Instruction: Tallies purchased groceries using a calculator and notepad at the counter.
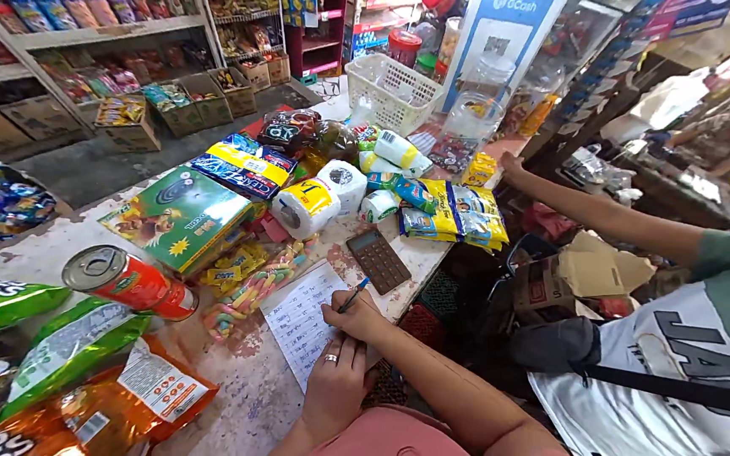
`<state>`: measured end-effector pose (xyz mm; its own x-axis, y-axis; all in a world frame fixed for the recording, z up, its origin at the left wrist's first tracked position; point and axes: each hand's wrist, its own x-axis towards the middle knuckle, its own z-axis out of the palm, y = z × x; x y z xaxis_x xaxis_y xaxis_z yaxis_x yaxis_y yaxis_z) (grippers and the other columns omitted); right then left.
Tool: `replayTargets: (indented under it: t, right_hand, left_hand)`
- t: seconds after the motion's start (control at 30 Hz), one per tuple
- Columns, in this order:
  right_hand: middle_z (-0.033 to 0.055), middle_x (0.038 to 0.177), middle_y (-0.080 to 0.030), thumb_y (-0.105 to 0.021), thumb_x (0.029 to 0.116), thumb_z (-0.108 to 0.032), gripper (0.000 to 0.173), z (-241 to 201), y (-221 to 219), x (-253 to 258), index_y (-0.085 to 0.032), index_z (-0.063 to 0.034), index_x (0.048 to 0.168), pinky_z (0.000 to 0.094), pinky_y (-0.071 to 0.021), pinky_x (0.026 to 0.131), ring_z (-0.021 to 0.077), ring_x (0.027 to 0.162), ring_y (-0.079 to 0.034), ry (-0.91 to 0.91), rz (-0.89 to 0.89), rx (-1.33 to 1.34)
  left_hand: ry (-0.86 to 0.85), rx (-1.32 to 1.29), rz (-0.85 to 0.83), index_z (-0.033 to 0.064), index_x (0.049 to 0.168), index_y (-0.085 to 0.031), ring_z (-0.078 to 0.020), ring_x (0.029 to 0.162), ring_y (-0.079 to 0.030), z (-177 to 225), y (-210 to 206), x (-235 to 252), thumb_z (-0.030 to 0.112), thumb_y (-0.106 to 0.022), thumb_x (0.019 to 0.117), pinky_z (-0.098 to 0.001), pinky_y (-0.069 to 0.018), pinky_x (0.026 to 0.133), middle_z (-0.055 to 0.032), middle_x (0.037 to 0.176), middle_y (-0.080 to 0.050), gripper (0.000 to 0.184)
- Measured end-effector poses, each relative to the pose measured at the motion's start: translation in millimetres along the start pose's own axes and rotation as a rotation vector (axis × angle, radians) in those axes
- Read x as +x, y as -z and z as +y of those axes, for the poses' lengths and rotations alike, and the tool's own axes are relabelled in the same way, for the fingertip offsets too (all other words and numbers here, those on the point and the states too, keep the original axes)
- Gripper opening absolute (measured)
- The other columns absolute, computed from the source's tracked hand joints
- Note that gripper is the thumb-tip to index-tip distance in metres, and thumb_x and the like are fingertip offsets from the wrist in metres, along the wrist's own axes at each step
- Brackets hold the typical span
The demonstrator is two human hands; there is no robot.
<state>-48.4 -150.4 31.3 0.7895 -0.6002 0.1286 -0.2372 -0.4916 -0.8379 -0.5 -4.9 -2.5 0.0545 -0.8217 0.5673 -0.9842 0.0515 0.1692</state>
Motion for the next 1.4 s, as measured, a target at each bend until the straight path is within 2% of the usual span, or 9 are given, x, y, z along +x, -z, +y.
replayTargets:
  t: [0.1,0.17,0.23,0.37,0.5,0.57,0.7,1.13,1.4]
  right_hand:
    - [-0.0072,0.055,-0.044,-0.065,0.0905,-0.019,0.035,1.6,2.8,1.5,-0.050,-0.0094,0.060,0.0217,-0.0318,0.051,-0.0004,0.051,-0.041,0.012,-0.003,0.068]
    - [-0.0079,0.056,-0.050,-0.067,0.0921,-0.019,0.034,1.5,5.6,1.3,-0.053,-0.0090,0.063,0.0184,-0.0376,0.052,-0.0030,0.052,-0.046,-0.035,0.032,0.124]
    - [-0.0074,0.057,-0.051,-0.066,0.0929,-0.019,0.032,1.3,7.9,1.5,-0.054,-0.0083,0.065,0.0185,-0.0388,0.053,-0.0026,0.053,-0.047,-0.064,0.039,0.122]
    - [-0.0094,0.056,-0.047,-0.066,0.0918,-0.019,0.033,6.1,5.8,2.9,-0.052,-0.0108,0.063,0.0182,-0.0351,0.052,-0.0036,0.052,-0.043,-0.038,0.025,0.120]
    - [-0.0102,0.055,-0.046,-0.067,0.0908,-0.019,0.034,10.8,2.3,2.7,-0.051,-0.0123,0.062,0.0181,-0.0342,0.051,-0.0036,0.051,-0.043,-0.008,0.064,0.150]
    - [-0.0093,0.056,-0.045,-0.066,0.0916,-0.020,0.034,11.2,1.2,1.6,-0.051,-0.0113,0.062,0.0194,-0.0337,0.052,-0.0024,0.052,-0.042,0.011,0.061,0.123]
    - [-0.0056,0.056,-0.044,-0.064,0.0923,-0.021,0.036,9.0,4.1,1.9,-0.050,-0.0086,0.062,0.0233,-0.0330,0.053,0.0017,0.053,-0.041,0.027,-0.010,0.024]
    - [-0.0078,0.056,-0.044,-0.063,0.0930,-0.016,0.035,15.0,2.7,0.4,-0.050,-0.0093,0.062,0.0191,-0.0320,0.052,-0.0022,0.052,-0.040,0.095,0.033,0.116]
    - [-0.0056,0.056,-0.043,-0.061,0.0919,-0.014,0.034,13.8,1.6,0.6,-0.048,-0.0084,0.061,0.0216,-0.0319,0.052,0.0008,0.052,-0.040,0.105,0.039,0.046]
  left_hand:
    - [0.006,0.004,-0.012,0.0067,0.104,-0.078,-0.0277,0.107,-0.074,-0.5,0.3,-0.8,0.048,-0.060,0.0908,-0.0417,-0.0604,0.088,-0.0105,0.113,-0.077,0.047]
    - [0.011,-0.005,-0.020,0.0067,0.105,-0.077,-0.0288,0.112,-0.072,-1.0,0.2,-1.4,0.048,-0.062,0.0892,-0.0420,-0.0601,0.090,-0.0117,0.118,-0.075,0.047]
    - [0.013,0.001,-0.020,0.0074,0.106,-0.077,-0.0293,0.113,-0.071,-0.7,-0.2,-0.5,0.049,-0.063,0.0885,-0.0418,-0.0598,0.091,-0.0112,0.119,-0.075,0.047]
    - [0.012,-0.013,-0.032,0.0069,0.107,-0.077,-0.0313,0.116,-0.070,-0.8,-0.8,-1.9,0.052,-0.065,0.0870,-0.0426,-0.0582,0.095,-0.0121,0.120,-0.074,0.051]
    - [0.020,-0.058,-0.042,0.0050,0.108,-0.076,-0.0349,0.118,-0.069,-0.6,-1.1,-1.1,0.049,-0.067,0.0861,-0.0473,-0.0579,0.095,-0.0152,0.121,-0.073,0.050]
    - [0.020,-0.081,-0.056,0.0029,0.108,-0.076,-0.0367,0.117,-0.069,-0.4,0.3,-1.1,0.047,-0.068,0.0864,-0.0490,-0.0585,0.094,-0.0177,0.121,-0.073,0.050]
    - [0.001,-0.064,-0.045,0.0024,0.106,-0.076,-0.0340,0.113,-0.071,-1.6,-0.3,-0.8,0.048,-0.064,0.0885,-0.0457,-0.0593,0.092,-0.0166,0.118,-0.074,0.050]
    - [-0.002,-0.066,-0.035,0.0020,0.106,-0.076,-0.0340,0.114,-0.070,-1.1,-0.5,-1.6,0.049,-0.063,0.0900,-0.0444,-0.0591,0.093,-0.0169,0.120,-0.073,0.051]
    - [0.004,-0.065,-0.035,0.0028,0.106,-0.076,-0.0338,0.115,-0.070,-0.8,-0.8,-1.6,0.047,-0.065,0.0884,-0.0443,-0.0589,0.093,-0.0160,0.119,-0.074,0.049]
